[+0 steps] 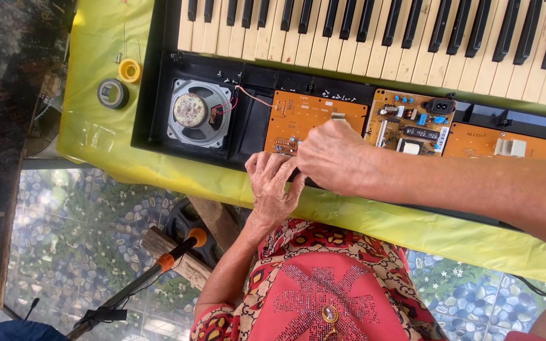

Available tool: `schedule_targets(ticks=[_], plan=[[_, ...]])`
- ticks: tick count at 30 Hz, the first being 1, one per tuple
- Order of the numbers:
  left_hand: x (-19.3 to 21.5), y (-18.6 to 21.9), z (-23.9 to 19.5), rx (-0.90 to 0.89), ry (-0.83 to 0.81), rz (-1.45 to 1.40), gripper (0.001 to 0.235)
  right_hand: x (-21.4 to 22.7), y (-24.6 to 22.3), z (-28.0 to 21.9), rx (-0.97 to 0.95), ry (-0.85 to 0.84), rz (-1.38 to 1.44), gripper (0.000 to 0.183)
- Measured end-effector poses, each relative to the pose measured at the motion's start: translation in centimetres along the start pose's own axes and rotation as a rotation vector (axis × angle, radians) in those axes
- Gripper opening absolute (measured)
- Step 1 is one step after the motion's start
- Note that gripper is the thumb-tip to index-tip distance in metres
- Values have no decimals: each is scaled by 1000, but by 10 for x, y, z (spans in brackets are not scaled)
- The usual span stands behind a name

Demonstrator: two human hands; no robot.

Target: The person works on the internal components of an electronic keyboard, using a screwdriver to manipulate parts on the circuit board and near the speaker. They handle small wires and components with their hands, occasionally adjusting the position of the board within the instrument's chassis.

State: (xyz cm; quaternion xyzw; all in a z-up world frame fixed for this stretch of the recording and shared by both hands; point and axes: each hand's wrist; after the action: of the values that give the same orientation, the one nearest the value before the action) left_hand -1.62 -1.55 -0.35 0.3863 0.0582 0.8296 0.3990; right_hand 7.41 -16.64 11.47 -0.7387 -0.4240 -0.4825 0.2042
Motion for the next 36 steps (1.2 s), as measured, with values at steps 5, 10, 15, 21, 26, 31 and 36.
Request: schedule_targets(ticks=[5,10,15,21,26,31,36], plan=[[-8,-12,-20,-8,25,-24,7,-24,-29,-7,124,46,-218,24],[-8,-20,-36,-108,28,-105,32,-40,-53,4,253,286,-310,22],[0,-7,-29,-113,-1,-63,11,-30,-42,26,300,151,-311,21],[2,0,-14,-69,10,-60,12,19,-33,36,137,6,-210,18],[-7,-18,-32,1,72,-51,16,0,-36,46,76,47,-152,20],[-6,-12,-8,-35,107,-116,16,-7,-47,30,62,127,-116,16],[-4,-3,7,-68,126,-92,24,-12,-44,11,2,162,-190,16]])
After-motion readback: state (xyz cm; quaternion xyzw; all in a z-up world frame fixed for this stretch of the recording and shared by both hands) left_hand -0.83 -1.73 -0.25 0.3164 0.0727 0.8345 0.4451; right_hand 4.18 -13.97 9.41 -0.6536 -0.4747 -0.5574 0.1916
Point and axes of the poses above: each hand's wrist, its own z-axis towards the middle knuckle, its own x-axis out of the back of the hand, y = z × x, and after that the axes turned 11 degrees about -x, right-handed
